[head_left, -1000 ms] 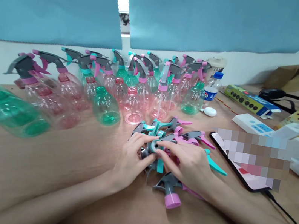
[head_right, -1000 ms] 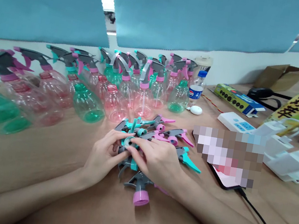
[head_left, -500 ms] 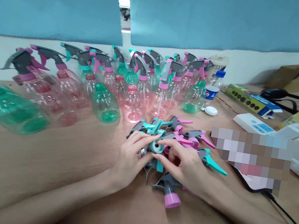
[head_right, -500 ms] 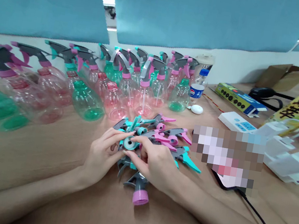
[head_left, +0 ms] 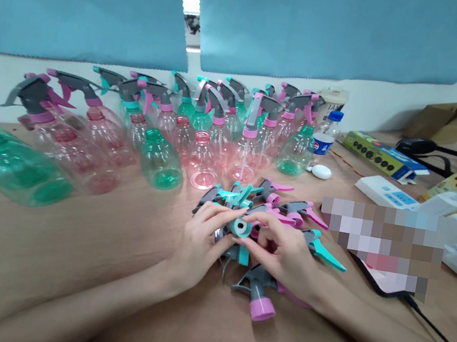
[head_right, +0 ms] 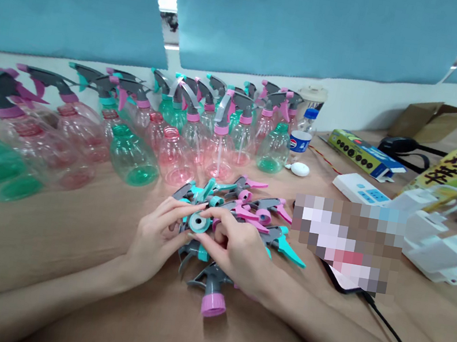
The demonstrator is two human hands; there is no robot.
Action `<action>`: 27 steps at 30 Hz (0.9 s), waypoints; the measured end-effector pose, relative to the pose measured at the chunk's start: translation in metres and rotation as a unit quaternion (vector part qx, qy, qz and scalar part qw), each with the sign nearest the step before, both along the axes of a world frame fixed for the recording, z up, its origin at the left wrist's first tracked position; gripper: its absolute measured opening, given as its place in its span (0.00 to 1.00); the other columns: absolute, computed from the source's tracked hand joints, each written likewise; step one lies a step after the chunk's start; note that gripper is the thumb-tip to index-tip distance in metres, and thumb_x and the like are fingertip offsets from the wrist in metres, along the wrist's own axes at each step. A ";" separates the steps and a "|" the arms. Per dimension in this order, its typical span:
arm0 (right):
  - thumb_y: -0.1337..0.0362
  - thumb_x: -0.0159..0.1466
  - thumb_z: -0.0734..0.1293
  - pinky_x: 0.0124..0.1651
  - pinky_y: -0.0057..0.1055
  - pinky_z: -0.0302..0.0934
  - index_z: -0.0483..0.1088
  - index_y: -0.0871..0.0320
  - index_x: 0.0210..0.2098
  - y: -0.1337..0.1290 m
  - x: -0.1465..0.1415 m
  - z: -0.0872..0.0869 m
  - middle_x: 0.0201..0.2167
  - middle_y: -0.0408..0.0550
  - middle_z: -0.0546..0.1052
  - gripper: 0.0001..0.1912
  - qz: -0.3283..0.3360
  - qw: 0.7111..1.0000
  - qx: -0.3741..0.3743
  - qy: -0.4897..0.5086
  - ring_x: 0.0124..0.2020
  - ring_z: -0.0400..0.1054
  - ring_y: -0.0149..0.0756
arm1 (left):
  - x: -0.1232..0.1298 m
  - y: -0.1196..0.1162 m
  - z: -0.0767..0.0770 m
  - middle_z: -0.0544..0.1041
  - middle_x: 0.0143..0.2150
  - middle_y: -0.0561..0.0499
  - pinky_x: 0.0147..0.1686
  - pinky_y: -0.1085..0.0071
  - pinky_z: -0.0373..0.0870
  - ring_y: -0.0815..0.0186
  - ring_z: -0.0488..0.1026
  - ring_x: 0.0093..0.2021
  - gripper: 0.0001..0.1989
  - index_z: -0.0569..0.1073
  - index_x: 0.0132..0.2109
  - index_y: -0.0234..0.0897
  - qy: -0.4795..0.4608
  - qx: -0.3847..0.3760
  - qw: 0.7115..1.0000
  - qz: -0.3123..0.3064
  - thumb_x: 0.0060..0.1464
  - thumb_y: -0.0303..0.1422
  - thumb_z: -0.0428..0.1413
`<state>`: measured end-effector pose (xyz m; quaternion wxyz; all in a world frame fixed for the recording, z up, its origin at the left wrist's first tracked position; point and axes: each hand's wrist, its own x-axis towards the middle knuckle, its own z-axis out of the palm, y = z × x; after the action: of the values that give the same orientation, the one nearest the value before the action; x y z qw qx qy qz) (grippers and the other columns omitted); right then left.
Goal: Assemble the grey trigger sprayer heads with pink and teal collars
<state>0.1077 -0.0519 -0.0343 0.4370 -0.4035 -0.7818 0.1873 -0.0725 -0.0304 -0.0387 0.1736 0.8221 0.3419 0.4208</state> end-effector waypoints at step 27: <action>0.63 0.62 0.65 0.22 0.22 0.48 0.63 0.58 0.31 0.004 0.007 0.010 0.19 0.36 0.65 0.07 0.053 0.992 0.033 -0.108 0.19 0.58 0.24 | 0.001 -0.002 -0.002 0.73 0.40 0.47 0.40 0.65 0.70 0.62 0.68 0.41 0.09 0.72 0.46 0.35 0.056 0.067 0.996 -0.037 0.59 0.25 0.51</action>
<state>0.1150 -0.0475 -0.0239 0.3531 -0.3645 -0.8503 0.1395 -0.0720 -0.0328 -0.0404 0.1146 0.8663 0.2914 0.3893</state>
